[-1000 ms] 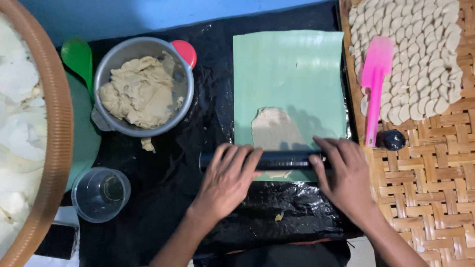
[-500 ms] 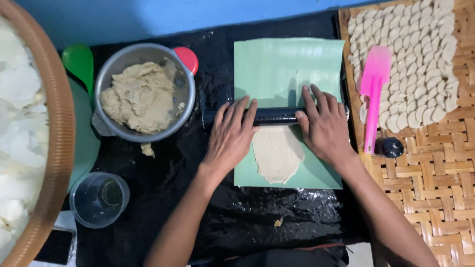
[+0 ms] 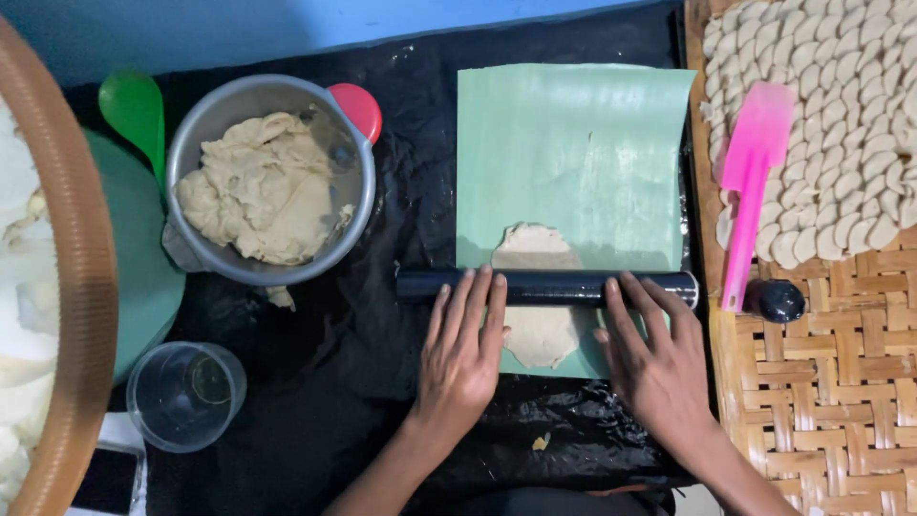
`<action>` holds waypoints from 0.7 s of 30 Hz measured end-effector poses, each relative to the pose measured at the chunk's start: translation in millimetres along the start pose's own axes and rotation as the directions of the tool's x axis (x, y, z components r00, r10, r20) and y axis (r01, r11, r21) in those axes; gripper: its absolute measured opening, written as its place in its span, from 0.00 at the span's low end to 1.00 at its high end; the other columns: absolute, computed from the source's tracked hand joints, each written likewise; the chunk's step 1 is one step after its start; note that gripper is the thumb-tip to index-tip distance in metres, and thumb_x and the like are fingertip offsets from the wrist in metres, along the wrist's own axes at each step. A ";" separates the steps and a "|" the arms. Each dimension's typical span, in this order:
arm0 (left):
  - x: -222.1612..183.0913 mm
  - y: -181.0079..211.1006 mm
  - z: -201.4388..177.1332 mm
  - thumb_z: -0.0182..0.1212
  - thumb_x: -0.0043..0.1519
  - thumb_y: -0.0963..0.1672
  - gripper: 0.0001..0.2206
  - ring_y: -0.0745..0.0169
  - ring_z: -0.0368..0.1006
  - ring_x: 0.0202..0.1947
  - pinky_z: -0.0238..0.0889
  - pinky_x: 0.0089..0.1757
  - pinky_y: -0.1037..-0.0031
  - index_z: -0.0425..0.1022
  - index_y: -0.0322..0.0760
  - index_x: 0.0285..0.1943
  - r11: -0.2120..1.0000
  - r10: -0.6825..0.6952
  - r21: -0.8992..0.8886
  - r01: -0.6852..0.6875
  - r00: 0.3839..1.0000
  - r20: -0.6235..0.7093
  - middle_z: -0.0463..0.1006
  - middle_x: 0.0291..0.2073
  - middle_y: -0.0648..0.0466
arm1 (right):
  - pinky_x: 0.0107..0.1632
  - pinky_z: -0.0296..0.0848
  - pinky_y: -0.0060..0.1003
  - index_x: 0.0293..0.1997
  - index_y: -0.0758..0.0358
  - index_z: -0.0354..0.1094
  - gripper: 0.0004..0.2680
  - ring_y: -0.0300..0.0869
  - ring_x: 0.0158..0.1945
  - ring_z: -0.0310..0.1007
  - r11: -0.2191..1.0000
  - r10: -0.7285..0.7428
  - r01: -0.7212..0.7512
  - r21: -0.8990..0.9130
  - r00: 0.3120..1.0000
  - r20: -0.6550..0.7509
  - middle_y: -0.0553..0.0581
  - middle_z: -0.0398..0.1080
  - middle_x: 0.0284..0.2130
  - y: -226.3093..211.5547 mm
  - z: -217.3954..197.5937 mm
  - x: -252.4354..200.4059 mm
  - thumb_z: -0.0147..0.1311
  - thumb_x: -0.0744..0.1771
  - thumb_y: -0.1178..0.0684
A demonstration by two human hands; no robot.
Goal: Flattening and preparing dough using a roller and spatula on a work surface.
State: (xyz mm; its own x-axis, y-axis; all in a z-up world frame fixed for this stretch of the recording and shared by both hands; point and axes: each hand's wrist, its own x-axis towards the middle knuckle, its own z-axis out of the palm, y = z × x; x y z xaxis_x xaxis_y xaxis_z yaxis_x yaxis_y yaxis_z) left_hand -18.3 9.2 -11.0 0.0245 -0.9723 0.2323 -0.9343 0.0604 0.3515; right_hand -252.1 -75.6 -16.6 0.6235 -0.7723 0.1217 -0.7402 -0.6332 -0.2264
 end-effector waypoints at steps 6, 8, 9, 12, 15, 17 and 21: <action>43.8 -15.3 17.8 0.61 0.63 0.48 0.34 0.39 0.52 0.75 0.42 0.69 0.48 0.58 0.18 0.73 0.996 -0.066 -0.053 0.070 0.996 0.064 0.58 0.73 0.33 | 0.73 0.51 0.57 0.72 0.74 0.54 0.23 0.59 0.74 0.54 0.999 -0.029 0.029 -0.017 0.999 0.013 0.68 0.59 0.69 5.5 0.8 53.7 0.41 0.71 0.46; 64.4 -22.6 18.5 0.59 0.65 0.50 0.34 0.39 0.51 0.76 0.40 0.70 0.47 0.57 0.18 0.73 0.997 -0.061 -0.034 0.063 0.997 0.044 0.57 0.73 0.31 | 0.73 0.50 0.57 0.72 0.75 0.53 0.23 0.60 0.75 0.53 0.999 -0.040 0.040 -0.001 0.999 0.004 0.69 0.58 0.70 11.8 2.3 75.3 0.39 0.72 0.45; 73.9 -25.6 18.4 0.56 0.67 0.51 0.34 0.39 0.50 0.76 0.38 0.70 0.46 0.57 0.17 0.73 0.998 -0.057 -0.016 0.057 0.998 0.027 0.57 0.73 0.30 | 0.73 0.49 0.57 0.73 0.76 0.52 0.23 0.61 0.75 0.51 0.999 -0.050 0.050 0.015 0.999 -0.003 0.69 0.57 0.71 14.8 2.8 85.3 0.37 0.73 0.44; 102.7 -41.4 31.4 0.51 0.70 0.51 0.31 0.42 0.48 0.78 0.35 0.71 0.44 0.56 0.20 0.75 0.996 -0.050 0.067 0.051 0.999 -0.011 0.56 0.75 0.34 | 0.74 0.48 0.55 0.74 0.74 0.51 0.23 0.60 0.77 0.49 0.999 -0.030 0.030 -0.020 1.000 0.001 0.69 0.55 0.72 24.2 6.8 114.4 0.35 0.74 0.44; 122.8 -49.7 33.3 0.50 0.70 0.51 0.32 0.40 0.46 0.77 0.34 0.69 0.43 0.55 0.19 0.75 0.997 -0.047 0.065 0.049 0.999 -0.025 0.53 0.75 0.33 | 0.73 0.47 0.55 0.75 0.72 0.51 0.22 0.61 0.76 0.48 1.000 -0.017 0.016 -0.022 1.000 -0.004 0.72 0.54 0.72 27.1 10.0 132.6 0.35 0.74 0.45; 112.2 -45.9 27.1 0.51 0.70 0.51 0.32 0.41 0.45 0.78 0.34 0.70 0.43 0.55 0.19 0.75 0.998 -0.020 0.062 0.022 0.999 -0.041 0.52 0.75 0.33 | 0.74 0.47 0.55 0.75 0.73 0.51 0.23 0.61 0.76 0.48 0.999 -0.023 0.022 -0.035 0.999 -0.024 0.73 0.54 0.72 23.2 9.8 121.8 0.35 0.74 0.45; 71.8 -27.5 9.5 0.57 0.66 0.50 0.34 0.38 0.44 0.77 0.37 0.70 0.44 0.54 0.19 0.75 0.998 0.023 -0.051 -0.022 1.000 0.005 0.51 0.75 0.31 | 0.74 0.48 0.56 0.74 0.75 0.50 0.25 0.61 0.76 0.49 0.999 -0.033 0.031 -0.027 0.998 -0.046 0.73 0.54 0.71 10.7 10.7 78.3 0.37 0.73 0.43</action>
State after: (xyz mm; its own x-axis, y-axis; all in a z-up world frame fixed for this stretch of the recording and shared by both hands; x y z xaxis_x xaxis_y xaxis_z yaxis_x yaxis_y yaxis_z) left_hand 5.7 -64.4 -12.6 0.0016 -0.9719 0.2356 -0.9153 0.0935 0.3918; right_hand -208.5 -142.3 -19.8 0.6349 -0.7528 0.1734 -0.7267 -0.6582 -0.1968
